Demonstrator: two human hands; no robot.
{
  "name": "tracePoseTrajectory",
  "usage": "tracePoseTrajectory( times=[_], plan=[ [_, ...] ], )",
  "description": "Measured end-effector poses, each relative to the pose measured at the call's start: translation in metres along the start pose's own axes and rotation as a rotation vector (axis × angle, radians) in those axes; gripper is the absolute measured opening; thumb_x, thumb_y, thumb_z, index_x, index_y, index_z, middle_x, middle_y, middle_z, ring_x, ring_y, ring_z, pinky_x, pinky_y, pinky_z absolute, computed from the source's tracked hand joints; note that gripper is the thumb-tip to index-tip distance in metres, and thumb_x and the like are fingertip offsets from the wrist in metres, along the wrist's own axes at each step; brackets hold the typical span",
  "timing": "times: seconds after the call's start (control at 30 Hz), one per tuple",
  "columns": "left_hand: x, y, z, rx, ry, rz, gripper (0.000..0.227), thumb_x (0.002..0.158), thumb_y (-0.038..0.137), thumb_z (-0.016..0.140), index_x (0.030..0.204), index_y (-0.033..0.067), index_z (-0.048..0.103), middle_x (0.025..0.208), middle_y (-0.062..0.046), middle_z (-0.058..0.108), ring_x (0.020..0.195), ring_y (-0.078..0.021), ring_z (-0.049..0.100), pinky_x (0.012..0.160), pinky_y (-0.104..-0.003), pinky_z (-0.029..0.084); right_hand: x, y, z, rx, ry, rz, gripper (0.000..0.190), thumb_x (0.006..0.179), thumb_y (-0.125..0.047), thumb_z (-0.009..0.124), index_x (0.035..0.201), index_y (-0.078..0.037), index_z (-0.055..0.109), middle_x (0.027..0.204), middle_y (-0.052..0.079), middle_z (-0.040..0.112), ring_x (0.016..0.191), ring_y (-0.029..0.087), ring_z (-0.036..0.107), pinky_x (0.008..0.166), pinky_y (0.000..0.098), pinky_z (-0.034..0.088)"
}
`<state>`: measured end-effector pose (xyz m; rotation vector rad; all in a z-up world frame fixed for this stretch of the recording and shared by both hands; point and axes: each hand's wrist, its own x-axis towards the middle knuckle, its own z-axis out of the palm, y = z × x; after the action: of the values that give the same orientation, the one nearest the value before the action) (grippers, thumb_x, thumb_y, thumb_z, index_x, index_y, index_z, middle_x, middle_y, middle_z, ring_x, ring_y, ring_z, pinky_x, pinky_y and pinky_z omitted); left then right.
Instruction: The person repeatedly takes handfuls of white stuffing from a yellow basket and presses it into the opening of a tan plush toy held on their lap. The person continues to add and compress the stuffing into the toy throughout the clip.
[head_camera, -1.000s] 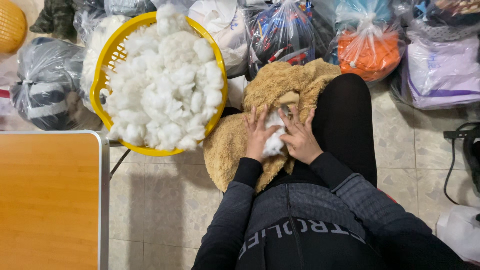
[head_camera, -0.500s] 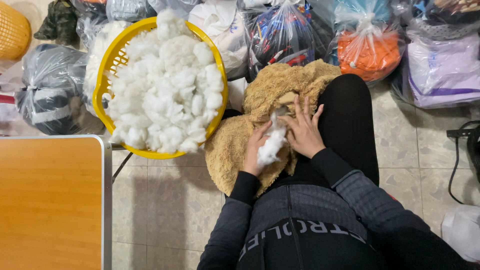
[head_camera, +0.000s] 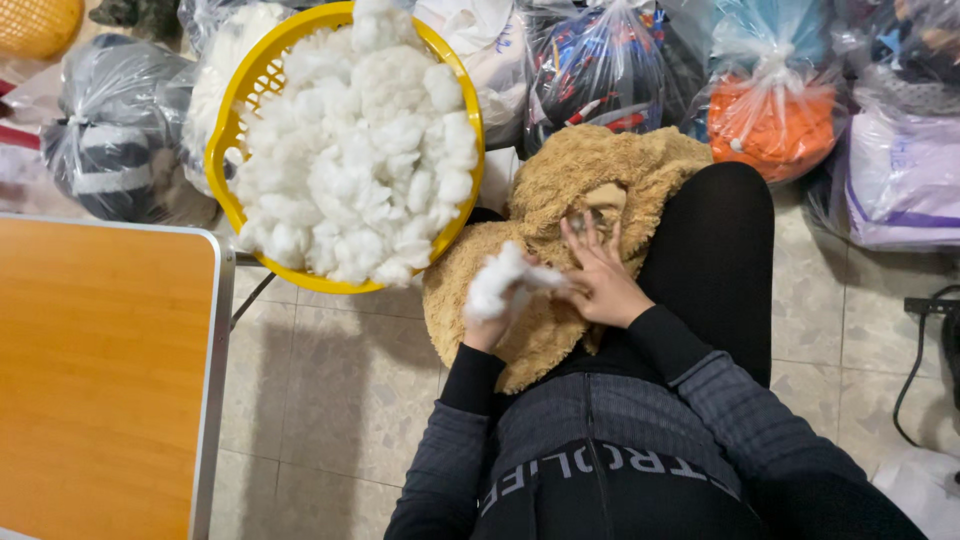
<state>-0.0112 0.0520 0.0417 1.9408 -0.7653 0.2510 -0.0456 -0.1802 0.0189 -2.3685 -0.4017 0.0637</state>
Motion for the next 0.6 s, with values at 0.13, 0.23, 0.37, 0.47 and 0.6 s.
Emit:
tracePoseTrajectory(
  times=[0.13,0.23,0.37,0.47,0.6],
  plan=[
    [0.018,-0.001,-0.027,-0.239,0.082,-0.297,0.017,0.102,0.002,0.058,0.11,0.0083,0.071,0.113,-0.005,0.079,0.087,-0.0181,0.074,0.08,-0.03,0.06,0.0,-0.013,-0.001,0.155,0.016,-0.109,0.019,0.081,-0.029,0.081,0.096,-0.018,0.079,0.172,0.01,0.018,0.16,0.036,-0.001,0.124,0.0642,-0.009],
    [0.025,-0.024,-0.053,-0.118,0.301,-0.239,0.016,0.101,0.0,0.06,0.111,0.006,0.07,0.112,-0.009,0.076,0.095,-0.0226,0.071,0.087,-0.033,0.058,0.007,-0.015,-0.001,0.151,0.115,-0.194,0.029,0.084,-0.032,0.08,0.108,-0.017,0.076,0.172,0.01,0.022,0.162,0.038,0.007,0.128,0.0623,-0.004],
    [0.051,-0.08,-0.091,0.939,0.6,0.05,0.017,0.097,0.004,0.074,0.114,0.0034,0.072,0.107,-0.012,0.074,0.095,-0.0297,0.07,0.085,-0.039,0.054,0.02,-0.02,0.008,0.086,0.154,-0.202,0.029,0.088,-0.032,0.076,0.113,-0.017,0.076,0.17,0.012,0.023,0.16,0.039,0.007,0.126,0.0629,-0.003],
    [0.074,-0.103,-0.123,0.781,0.788,-0.112,0.037,0.09,0.005,0.078,0.125,0.0026,0.064,0.121,-0.013,0.068,0.115,-0.0349,0.064,0.106,-0.044,0.052,0.043,-0.03,0.017,0.021,0.158,-0.192,0.03,0.093,-0.03,0.072,0.121,-0.019,0.074,0.171,0.012,0.023,0.161,0.037,0.008,0.126,0.0633,-0.004],
    [0.088,-0.092,-0.155,0.615,0.867,-0.41,0.07,0.064,0.008,0.078,0.131,0.0053,0.057,0.135,-0.011,0.06,0.128,-0.0339,0.052,0.109,-0.043,0.047,0.089,-0.057,0.031,-0.039,0.154,-0.282,0.04,0.101,-0.031,0.066,0.139,-0.019,0.061,0.173,0.013,0.017,0.162,0.036,0.004,0.126,0.0645,-0.006]
  ],
)
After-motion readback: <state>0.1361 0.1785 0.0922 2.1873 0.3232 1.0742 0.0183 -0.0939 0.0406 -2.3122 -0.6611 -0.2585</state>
